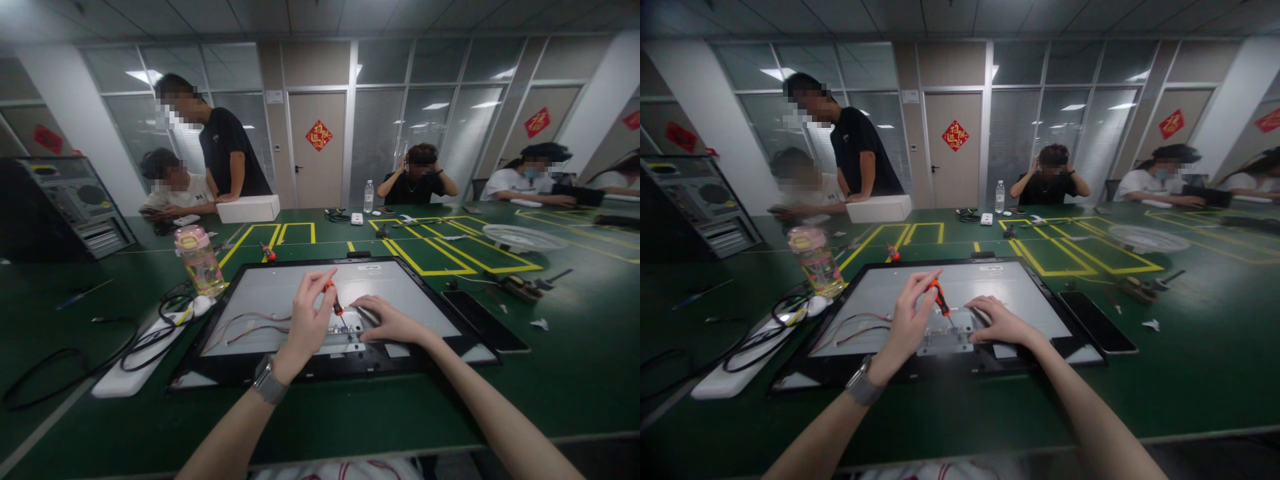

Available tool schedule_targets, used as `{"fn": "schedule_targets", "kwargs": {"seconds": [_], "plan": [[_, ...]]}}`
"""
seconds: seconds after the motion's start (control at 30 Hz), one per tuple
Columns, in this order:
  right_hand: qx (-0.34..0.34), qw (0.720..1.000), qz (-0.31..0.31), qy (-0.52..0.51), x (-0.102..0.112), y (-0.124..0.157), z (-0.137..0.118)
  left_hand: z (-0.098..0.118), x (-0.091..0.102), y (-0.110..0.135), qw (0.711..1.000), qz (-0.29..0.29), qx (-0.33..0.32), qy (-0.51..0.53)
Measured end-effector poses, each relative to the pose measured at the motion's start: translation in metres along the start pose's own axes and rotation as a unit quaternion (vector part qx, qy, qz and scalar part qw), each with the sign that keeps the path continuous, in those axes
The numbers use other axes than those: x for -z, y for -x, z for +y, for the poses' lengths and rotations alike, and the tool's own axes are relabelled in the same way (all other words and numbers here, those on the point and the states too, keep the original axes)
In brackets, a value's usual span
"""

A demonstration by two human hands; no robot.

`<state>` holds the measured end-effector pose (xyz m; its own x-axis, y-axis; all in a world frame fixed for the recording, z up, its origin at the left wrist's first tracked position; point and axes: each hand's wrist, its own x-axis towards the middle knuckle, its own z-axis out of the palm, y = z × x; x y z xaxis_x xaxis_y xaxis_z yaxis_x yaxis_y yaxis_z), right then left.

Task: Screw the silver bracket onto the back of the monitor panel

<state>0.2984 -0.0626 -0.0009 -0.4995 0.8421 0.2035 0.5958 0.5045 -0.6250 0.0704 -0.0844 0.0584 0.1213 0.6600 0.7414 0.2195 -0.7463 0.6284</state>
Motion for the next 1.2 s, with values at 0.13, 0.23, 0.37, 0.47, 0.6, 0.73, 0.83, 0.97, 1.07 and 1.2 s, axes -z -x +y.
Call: {"fn": "schedule_targets", "kwargs": {"seconds": [0.13, 0.23, 0.37, 0.47, 0.6, 0.73, 0.83, 0.97, 1.07, 1.2], "plan": [[0.003, 1.0, -0.001, 0.001, -0.0001, 0.0003, 0.0009, -0.0009, -0.0006, -0.0009, 1.0, -0.015, 0.005, 0.02], [0.005, 1.0, -0.002, 0.003, 0.0, 0.0006, 0.0011, -0.0003, -0.0004, -0.0012, 0.999, 0.019, 0.007, -0.042], [0.002, 1.0, -0.008, 0.003, 0.0001, 0.0005, 0.0013, -0.0016, 0.0007, -0.0014, 0.999, -0.006, 0.018, -0.04], [0.0, 1.0, -0.007, 0.004, -0.0001, 0.0001, 0.0013, -0.0029, 0.0008, -0.002, 0.999, -0.009, 0.007, -0.046], [0.0, 1.0, -0.005, 0.008, -0.0002, -0.0003, 0.0006, -0.0014, 0.0014, -0.0027, 0.997, 0.023, -0.004, -0.074], [-0.003, 1.0, -0.005, 0.011, -0.0003, 0.0, -0.0001, -0.0001, 0.0023, -0.0028, 0.999, -0.001, 0.001, -0.047], [-0.001, 1.0, -0.006, 0.011, -0.0005, 0.0003, 0.0005, 0.0009, 0.0015, -0.0022, 0.999, 0.014, -0.001, -0.051], [0.003, 1.0, -0.005, 0.009, -0.0005, 0.0004, 0.0012, 0.0041, 0.0003, -0.0014, 0.996, 0.057, 0.014, -0.072], [0.001, 1.0, -0.006, 0.007, 0.0001, 0.0002, 0.0007, 0.0039, -0.0004, -0.0013, 0.996, 0.062, 0.022, -0.063], [0.003, 1.0, -0.004, 0.008, 0.0002, -0.0002, 0.0009, -0.001, -0.0033, -0.0006, 0.999, 0.019, 0.028, 0.016]]}}
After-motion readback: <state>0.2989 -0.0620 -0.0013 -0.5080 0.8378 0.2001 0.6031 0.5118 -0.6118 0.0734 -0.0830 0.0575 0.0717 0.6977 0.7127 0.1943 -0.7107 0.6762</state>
